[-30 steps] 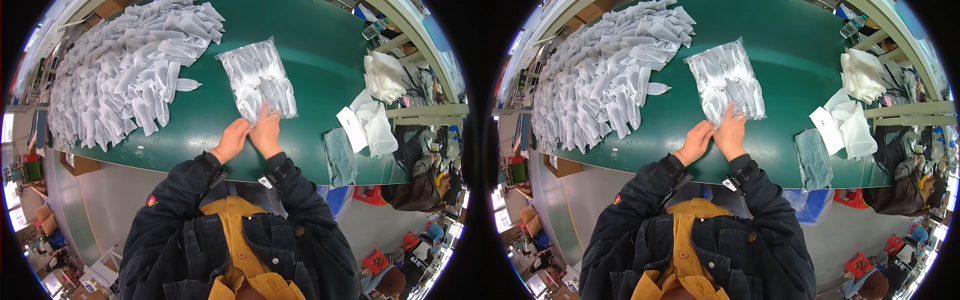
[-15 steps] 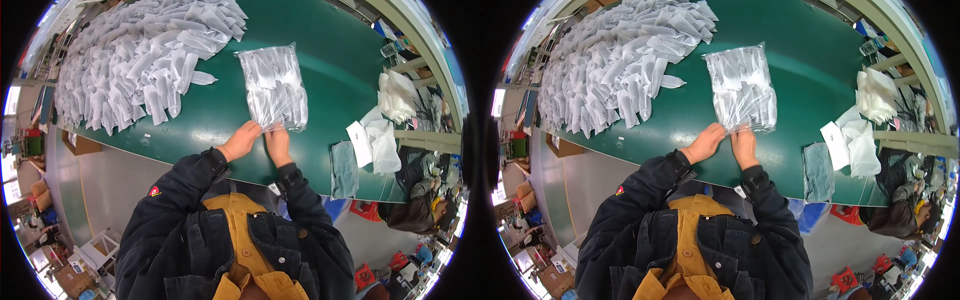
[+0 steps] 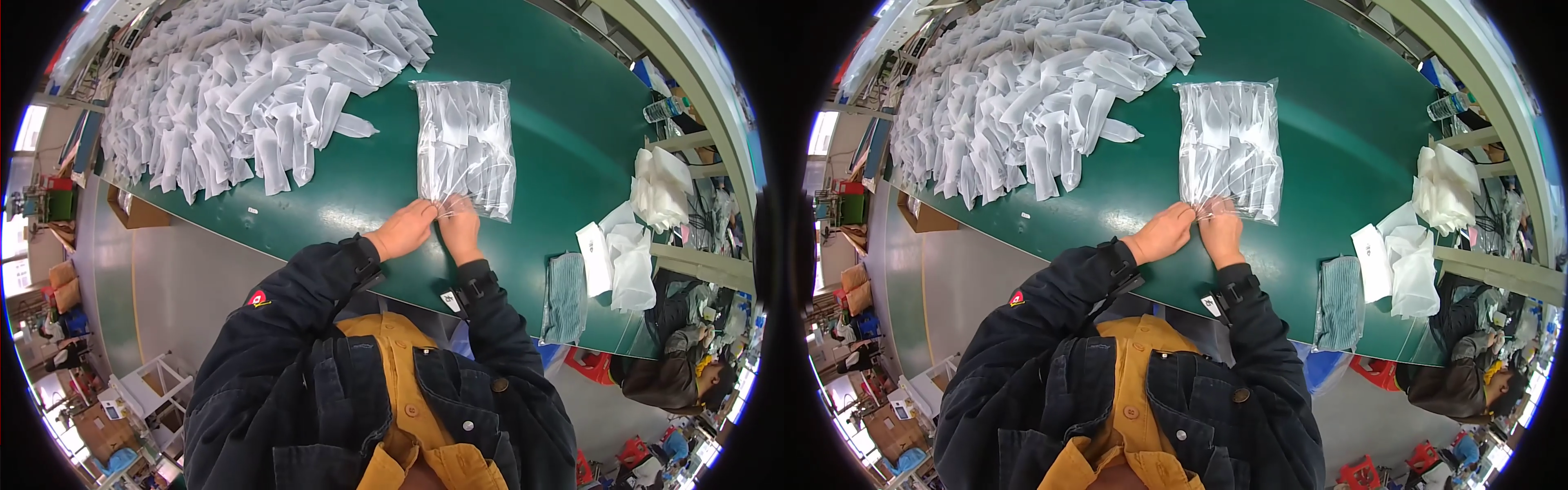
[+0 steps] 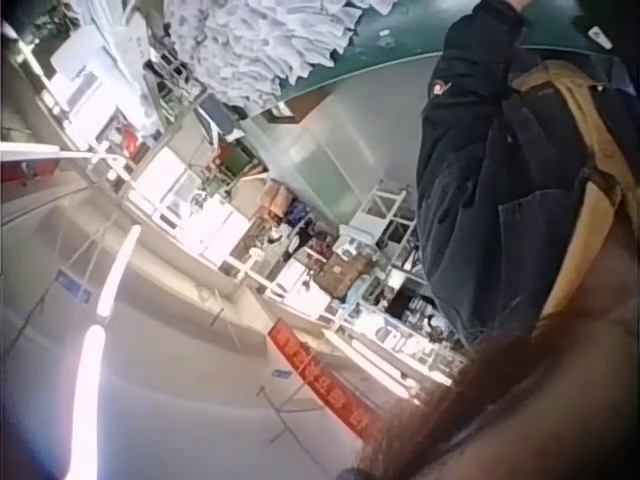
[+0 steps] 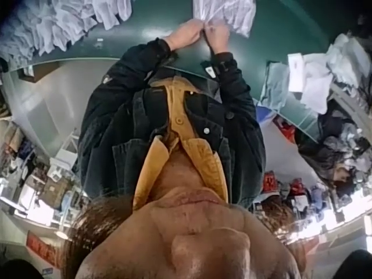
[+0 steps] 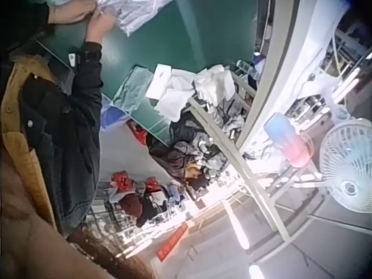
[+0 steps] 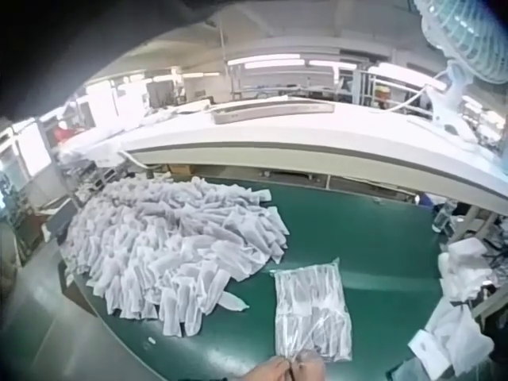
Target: The person places a small black object into a white sleeve and sets it aside. They then open a clear plastic bag and fill it with several more white sleeves taken from a large pile on the table.
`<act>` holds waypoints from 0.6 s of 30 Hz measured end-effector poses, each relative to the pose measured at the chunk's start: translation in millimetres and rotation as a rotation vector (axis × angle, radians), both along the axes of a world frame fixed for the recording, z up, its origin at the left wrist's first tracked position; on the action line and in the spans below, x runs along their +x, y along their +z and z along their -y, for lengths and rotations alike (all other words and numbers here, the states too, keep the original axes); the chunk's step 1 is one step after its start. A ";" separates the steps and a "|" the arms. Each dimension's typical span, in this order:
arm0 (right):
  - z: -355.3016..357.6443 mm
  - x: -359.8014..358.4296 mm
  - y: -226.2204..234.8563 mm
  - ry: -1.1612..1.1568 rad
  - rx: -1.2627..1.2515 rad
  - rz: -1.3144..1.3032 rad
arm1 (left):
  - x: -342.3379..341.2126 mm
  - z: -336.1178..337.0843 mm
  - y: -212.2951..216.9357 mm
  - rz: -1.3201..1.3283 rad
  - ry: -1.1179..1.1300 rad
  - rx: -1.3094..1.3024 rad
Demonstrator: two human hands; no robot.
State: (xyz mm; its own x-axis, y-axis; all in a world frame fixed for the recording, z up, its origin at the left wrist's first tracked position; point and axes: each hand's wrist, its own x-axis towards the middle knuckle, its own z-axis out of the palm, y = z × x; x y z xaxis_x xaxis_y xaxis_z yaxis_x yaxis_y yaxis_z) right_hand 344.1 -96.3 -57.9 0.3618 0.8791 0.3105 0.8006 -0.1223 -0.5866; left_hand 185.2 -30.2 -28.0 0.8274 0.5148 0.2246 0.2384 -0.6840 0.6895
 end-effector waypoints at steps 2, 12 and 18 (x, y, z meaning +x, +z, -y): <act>3.9 4.7 13.7 0.022 0.020 -0.029 | -2.3 -3.1 4.3 -0.047 -0.002 0.011; -25.1 34.3 34.9 -0.261 -0.229 0.161 | 47.3 -24.3 37.3 -0.106 0.009 0.302; -25.5 44.2 44.1 -0.148 -0.355 0.173 | 71.9 -48.7 28.5 -0.119 -0.066 0.298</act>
State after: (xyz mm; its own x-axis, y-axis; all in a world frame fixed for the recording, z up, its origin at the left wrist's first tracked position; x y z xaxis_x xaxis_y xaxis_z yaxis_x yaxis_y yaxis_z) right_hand 388.3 -70.8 -13.9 0.4613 0.8849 0.0647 0.8422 -0.4138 -0.3457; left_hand 257.2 18.5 0.5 0.8862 0.3851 0.2576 0.2534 -0.8683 0.4264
